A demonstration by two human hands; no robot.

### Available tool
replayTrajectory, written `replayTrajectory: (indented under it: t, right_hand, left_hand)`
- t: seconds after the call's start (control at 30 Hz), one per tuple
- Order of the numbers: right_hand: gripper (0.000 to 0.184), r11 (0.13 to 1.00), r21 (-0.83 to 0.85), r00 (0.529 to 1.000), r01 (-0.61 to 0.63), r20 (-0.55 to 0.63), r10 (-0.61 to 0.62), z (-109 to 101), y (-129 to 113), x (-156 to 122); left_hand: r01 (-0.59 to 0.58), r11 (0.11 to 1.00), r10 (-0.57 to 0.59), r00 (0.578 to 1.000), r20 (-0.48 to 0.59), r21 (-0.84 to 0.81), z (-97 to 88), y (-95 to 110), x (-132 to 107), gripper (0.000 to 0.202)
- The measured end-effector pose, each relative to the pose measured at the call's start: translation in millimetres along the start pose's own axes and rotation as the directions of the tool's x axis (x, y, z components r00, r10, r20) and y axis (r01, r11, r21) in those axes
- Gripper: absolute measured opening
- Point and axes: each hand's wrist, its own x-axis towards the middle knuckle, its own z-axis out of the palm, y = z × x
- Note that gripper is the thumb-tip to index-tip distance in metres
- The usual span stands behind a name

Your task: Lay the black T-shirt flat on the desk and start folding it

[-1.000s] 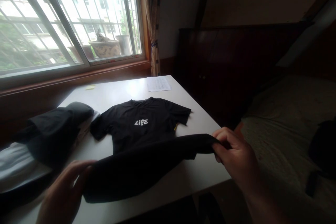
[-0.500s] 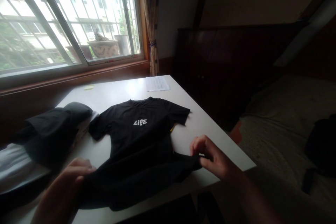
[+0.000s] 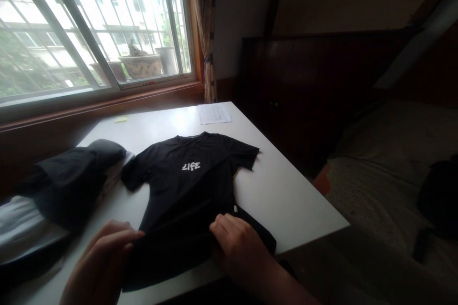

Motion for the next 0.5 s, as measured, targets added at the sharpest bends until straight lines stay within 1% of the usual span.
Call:
replayTrajectory:
  t: [0.07,0.13,0.2,0.27,0.33,0.37,0.4,0.43,0.5]
  right_hand:
    - [0.015,1.0,0.002,0.995,-0.026,-0.096,0.026,-7.3,9.5,3.3]
    - [0.012,0.996,0.001,0.972,-0.084,-0.219,0.082,-25.8,22.1,4.8]
    - [0.016,0.99,-0.037,0.929,-0.133,-0.353,0.112,-48.5,34.2,4.8]
    - [0.02,0.983,-0.103,0.887,-0.153,-0.453,0.091,-68.6,43.4,4.4]
    - [0.022,0.969,-0.185,0.864,-0.161,-0.502,0.048,-82.9,49.7,4.5]
    - [0.022,0.961,-0.224,0.856,-0.165,-0.516,0.027,-88.1,52.2,4.9]
    - [0.022,0.951,-0.255,0.85,-0.173,-0.526,0.014,-92.5,54.4,5.4]
    - [0.021,0.944,-0.277,0.847,-0.18,-0.531,0.005,-96.4,56.5,6.0]
    - [0.019,0.934,-0.3,0.844,-0.193,-0.537,0.002,-104.5,60.9,6.7]
  left_hand:
    - [-0.081,0.996,0.08,0.995,0.054,0.02,-3.9,-5.3,-1.2,0.015]
    - [-0.143,0.989,0.139,0.984,0.112,0.029,-7.6,-14.0,-3.5,0.015]
    - [-0.204,0.979,0.197,0.963,0.184,0.016,-7.8,-23.1,-7.0,0.014]
    - [-0.288,0.957,0.269,0.92,0.283,0.024,-3.5,-30.2,-10.8,0.023]
    - [-0.366,0.926,0.303,0.868,0.394,0.094,3.3,-34.8,-14.2,0.032]
    - [-0.387,0.91,0.292,0.85,0.439,0.145,6.6,-36.6,-15.6,0.032]
    - [-0.398,0.897,0.273,0.843,0.464,0.195,9.2,-38.4,-16.7,0.029]
    - [-0.4,0.885,0.255,0.846,0.469,0.24,10.8,-40.4,-17.6,0.029]
    - [-0.387,0.868,0.235,0.871,0.432,0.309,10.1,-45.2,-18.4,0.038]
